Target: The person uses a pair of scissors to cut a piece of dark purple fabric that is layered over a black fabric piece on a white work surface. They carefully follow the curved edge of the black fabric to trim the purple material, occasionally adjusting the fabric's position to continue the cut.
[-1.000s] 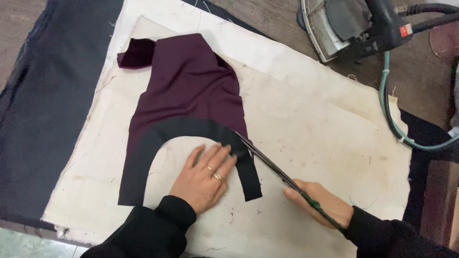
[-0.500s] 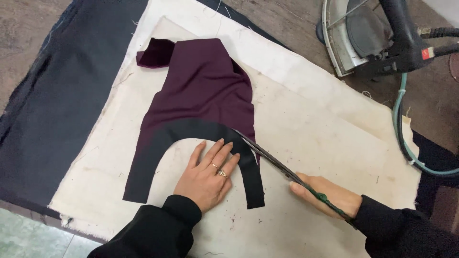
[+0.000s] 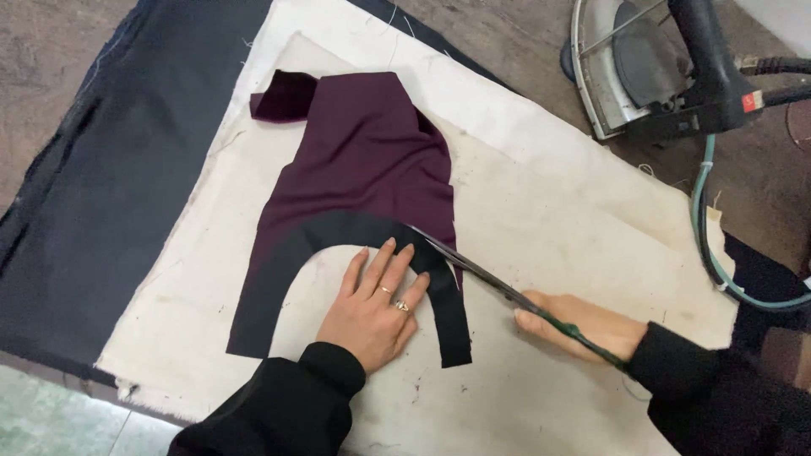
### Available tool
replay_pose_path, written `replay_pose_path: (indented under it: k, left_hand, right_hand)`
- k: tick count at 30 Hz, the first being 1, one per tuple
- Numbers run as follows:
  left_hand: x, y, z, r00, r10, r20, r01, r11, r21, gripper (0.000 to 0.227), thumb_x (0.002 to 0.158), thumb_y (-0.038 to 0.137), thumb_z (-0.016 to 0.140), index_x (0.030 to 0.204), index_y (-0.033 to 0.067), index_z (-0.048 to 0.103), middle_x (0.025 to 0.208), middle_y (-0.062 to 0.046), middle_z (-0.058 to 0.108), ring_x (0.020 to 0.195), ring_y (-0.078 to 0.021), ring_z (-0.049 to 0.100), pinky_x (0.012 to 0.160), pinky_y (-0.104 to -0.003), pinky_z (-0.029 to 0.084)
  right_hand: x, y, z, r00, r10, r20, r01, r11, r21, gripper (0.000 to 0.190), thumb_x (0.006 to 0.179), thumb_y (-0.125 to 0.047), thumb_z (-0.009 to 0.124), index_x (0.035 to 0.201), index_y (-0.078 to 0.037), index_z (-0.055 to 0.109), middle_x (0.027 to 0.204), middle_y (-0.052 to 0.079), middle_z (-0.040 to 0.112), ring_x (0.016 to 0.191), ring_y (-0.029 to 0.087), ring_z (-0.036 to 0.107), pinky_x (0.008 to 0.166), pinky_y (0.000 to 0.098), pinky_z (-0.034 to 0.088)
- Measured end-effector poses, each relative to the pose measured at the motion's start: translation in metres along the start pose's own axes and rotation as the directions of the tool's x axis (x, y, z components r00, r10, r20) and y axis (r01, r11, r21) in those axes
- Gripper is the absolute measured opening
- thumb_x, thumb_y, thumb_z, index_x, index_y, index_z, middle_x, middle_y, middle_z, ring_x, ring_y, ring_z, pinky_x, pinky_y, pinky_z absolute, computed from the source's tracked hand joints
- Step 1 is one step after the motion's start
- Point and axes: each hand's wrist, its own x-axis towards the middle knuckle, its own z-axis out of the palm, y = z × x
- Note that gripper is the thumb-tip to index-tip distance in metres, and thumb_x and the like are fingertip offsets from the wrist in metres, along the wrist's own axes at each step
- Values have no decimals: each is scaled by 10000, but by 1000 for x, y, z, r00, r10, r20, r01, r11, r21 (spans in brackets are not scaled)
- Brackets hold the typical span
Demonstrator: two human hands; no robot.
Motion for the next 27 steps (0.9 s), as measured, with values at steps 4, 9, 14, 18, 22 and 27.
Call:
replay_pose_path:
  k: [4, 9, 14, 18, 22, 27]
  left_hand:
    - [1, -1, -1, 1000, -7, -7, 7, 1000, -6, 432, 860, 303, 572, 1252, 123, 577, 1409, -205, 457, 1342, -395, 378, 1087, -549, 277]
    - [-1, -1, 0, 1000, -8, -26, 8, 1000, -15, 435, 850, 292, 591, 1249, 120, 577, 1406, -209, 458, 1337, -401, 383, 1087, -553, 283]
    - [0, 0, 0, 999, -6, -34, 6, 1000, -10, 439, 834, 295, 597, 1235, 119, 583, 1397, -200, 477, 1336, -394, 392, 1089, -545, 283]
    - [2, 0, -4, 997, -23, -79, 20, 999, -28, 421, 807, 254, 637, 1196, 99, 593, 1379, -208, 493, 1296, -402, 439, 1065, -553, 319]
    - [4, -1, -9, 997, -16, -74, 14, 999, -29, 405, 829, 253, 613, 1208, 113, 591, 1368, -203, 500, 1300, -394, 437, 1057, -546, 327]
    - [3, 0, -9, 998, -36, -54, 35, 999, -18, 401, 844, 279, 590, 1217, 132, 596, 1381, -192, 488, 1318, -375, 421, 1073, -530, 315]
  right_hand:
    - [5, -19, -12, 995, 103, 10, -103, 994, -24, 456, 922, -563, 324, 878, -146, 504, 738, -18, 464, 669, 136, 456, 662, 262, 383]
    - [6, -23, -14, 994, 110, -8, -110, 993, 31, 468, 922, -564, 344, 845, -137, 518, 733, -28, 412, 666, 128, 399, 655, 253, 349]
    - [8, -5, -21, 996, 86, -18, -86, 996, 2, 443, 959, -537, 422, 758, -142, 418, 706, -37, 353, 625, 119, 360, 601, 277, 307]
    - [11, -9, -40, 997, 27, 65, -19, 991, -130, 432, 966, -531, 340, 803, -141, 430, 699, -25, 397, 626, 133, 403, 622, 283, 355]
    - [26, -28, -60, 995, 46, 94, -24, 976, -219, 456, 948, -564, 330, 827, -143, 458, 666, -10, 405, 598, 145, 414, 621, 282, 347]
    - [38, -35, -73, 993, 46, 106, -15, 959, -282, 480, 919, -593, 335, 852, -143, 488, 659, 3, 430, 590, 156, 422, 628, 279, 342]
